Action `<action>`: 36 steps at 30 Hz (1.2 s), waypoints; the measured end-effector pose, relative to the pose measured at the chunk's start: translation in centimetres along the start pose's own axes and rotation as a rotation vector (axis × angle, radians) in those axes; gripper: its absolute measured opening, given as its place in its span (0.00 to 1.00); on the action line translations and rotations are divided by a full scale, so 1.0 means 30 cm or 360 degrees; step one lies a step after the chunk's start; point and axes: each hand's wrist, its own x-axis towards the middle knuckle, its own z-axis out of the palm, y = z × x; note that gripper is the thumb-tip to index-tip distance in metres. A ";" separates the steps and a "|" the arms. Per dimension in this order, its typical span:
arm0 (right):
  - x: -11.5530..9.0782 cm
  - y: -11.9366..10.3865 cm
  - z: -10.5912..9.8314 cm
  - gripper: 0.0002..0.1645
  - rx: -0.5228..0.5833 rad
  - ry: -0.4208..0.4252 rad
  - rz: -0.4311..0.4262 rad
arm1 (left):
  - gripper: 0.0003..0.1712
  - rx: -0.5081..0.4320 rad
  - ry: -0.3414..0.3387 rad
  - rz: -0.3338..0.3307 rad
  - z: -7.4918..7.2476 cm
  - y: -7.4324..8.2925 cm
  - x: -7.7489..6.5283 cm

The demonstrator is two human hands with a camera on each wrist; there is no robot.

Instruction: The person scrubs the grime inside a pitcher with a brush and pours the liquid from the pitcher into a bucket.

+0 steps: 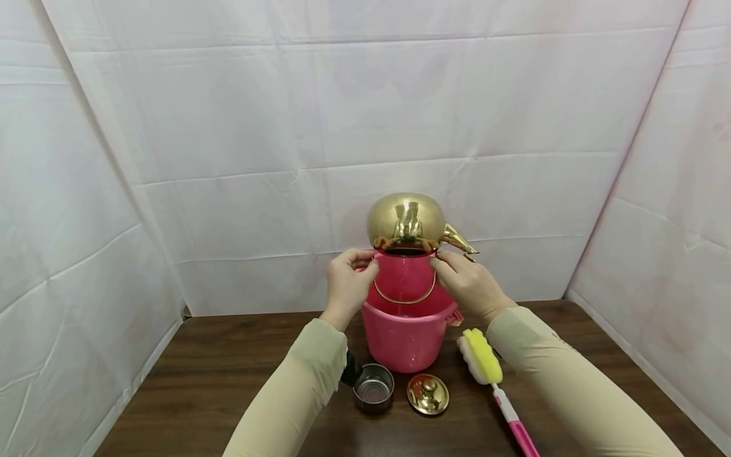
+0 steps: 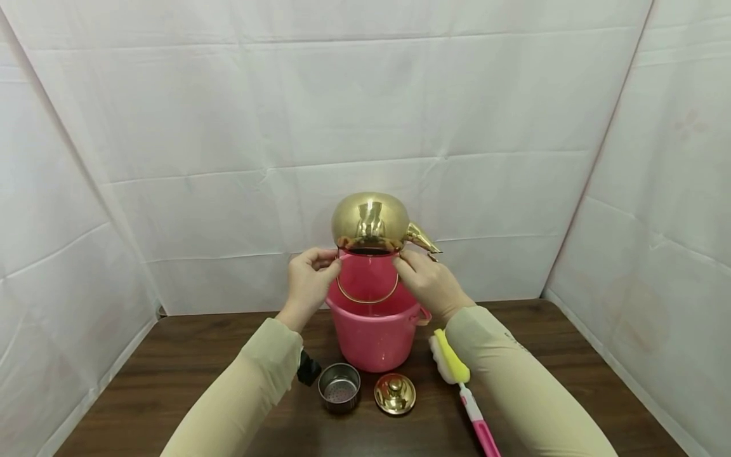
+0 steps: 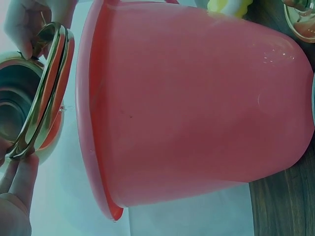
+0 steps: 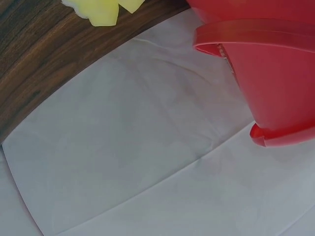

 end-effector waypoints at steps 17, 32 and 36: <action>0.008 0.008 -0.003 0.12 -0.0038 0.0030 -0.0009 | 0.06 0.0027 0.0076 0.0134 0.006 0.007 -0.003; 0.019 0.006 -0.008 0.11 -0.0061 0.0062 0.0023 | 0.07 0.0048 0.0149 0.0332 0.016 0.000 -0.005; 0.021 0.004 -0.005 0.11 -0.0050 0.0079 0.0034 | 0.07 0.0045 0.0185 0.0385 0.015 0.001 -0.007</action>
